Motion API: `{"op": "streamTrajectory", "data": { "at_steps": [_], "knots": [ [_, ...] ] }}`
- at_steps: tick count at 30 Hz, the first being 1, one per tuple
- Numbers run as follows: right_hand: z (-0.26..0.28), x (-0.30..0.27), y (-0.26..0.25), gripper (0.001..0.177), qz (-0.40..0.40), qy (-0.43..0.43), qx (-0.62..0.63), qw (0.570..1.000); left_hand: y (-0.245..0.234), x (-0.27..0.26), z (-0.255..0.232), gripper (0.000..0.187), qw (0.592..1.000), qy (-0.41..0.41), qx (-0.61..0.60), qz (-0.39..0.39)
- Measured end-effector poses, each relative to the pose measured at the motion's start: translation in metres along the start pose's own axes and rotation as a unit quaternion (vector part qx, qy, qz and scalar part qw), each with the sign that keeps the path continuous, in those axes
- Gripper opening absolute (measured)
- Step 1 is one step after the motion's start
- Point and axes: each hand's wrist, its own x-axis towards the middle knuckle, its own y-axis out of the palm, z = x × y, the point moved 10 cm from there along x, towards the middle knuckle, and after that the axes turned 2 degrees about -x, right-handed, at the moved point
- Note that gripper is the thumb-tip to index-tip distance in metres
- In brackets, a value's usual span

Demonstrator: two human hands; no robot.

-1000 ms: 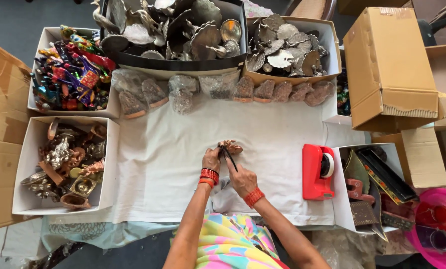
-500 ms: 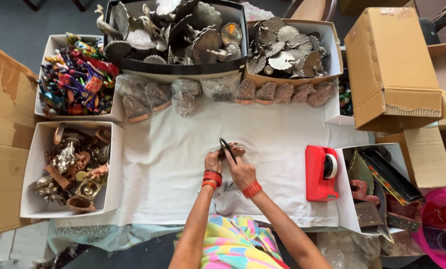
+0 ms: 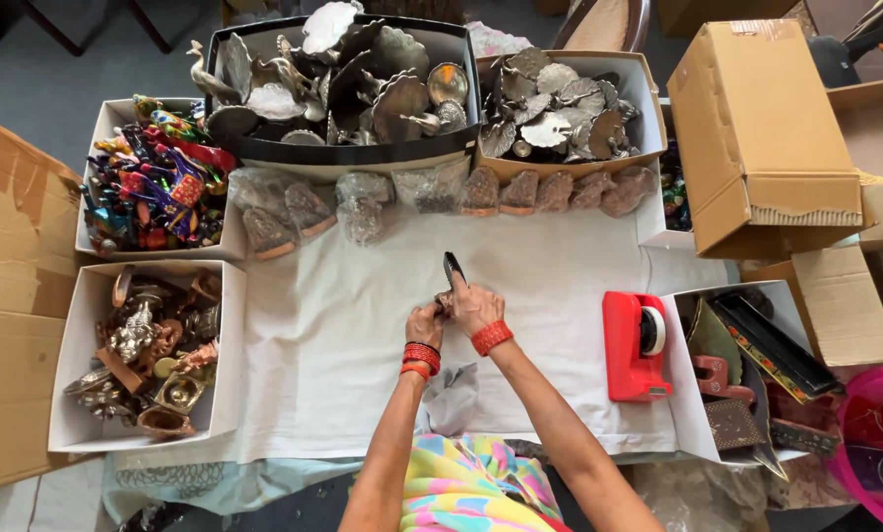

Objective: The person unwraps a small decorative item from bubble wrap and places it on the table. They then pick up a small copper-colored figurine and use a black brush to clean its surface thoroughly.

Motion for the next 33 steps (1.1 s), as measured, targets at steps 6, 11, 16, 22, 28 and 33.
{"op": "streamTrajectory", "data": {
  "at_steps": [6, 11, 16, 22, 28, 33],
  "knots": [
    [0.007, -0.097, -0.016, 0.054, -0.107, -0.024, 0.031, 0.993, -0.001, 0.001, 0.001, 0.015, 1.000, -0.003, 0.028, 0.001],
    [-0.004, -0.101, 0.015, 0.056, -0.085, -0.010, 0.022, 0.996, -0.002, -0.001, 0.002, 0.017, 0.999, 0.007, 0.032, -0.012],
    [-0.017, -0.037, -0.014, 0.049, -0.124, 0.048, 0.065, 0.989, -0.005, 0.003, -0.014, 0.020, 0.999, 0.032, 0.003, -0.020],
    [-0.021, -0.042, 0.032, 0.048, -0.010, 0.092, 0.192, 0.977, -0.013, 0.006, -0.007, 0.013, 0.999, -0.009, -0.031, -0.042],
    [-0.011, -0.098, 0.053, 0.060, 0.001, 0.107, 0.175, 0.979, -0.012, 0.004, -0.005, 0.011, 0.998, -0.050, -0.037, -0.012],
    [-0.043, -0.044, 0.036, 0.055, -0.032, 0.133, 0.153, 0.979, -0.013, 0.001, -0.019, 0.014, 0.999, -0.014, -0.007, -0.034]
  ]
}}
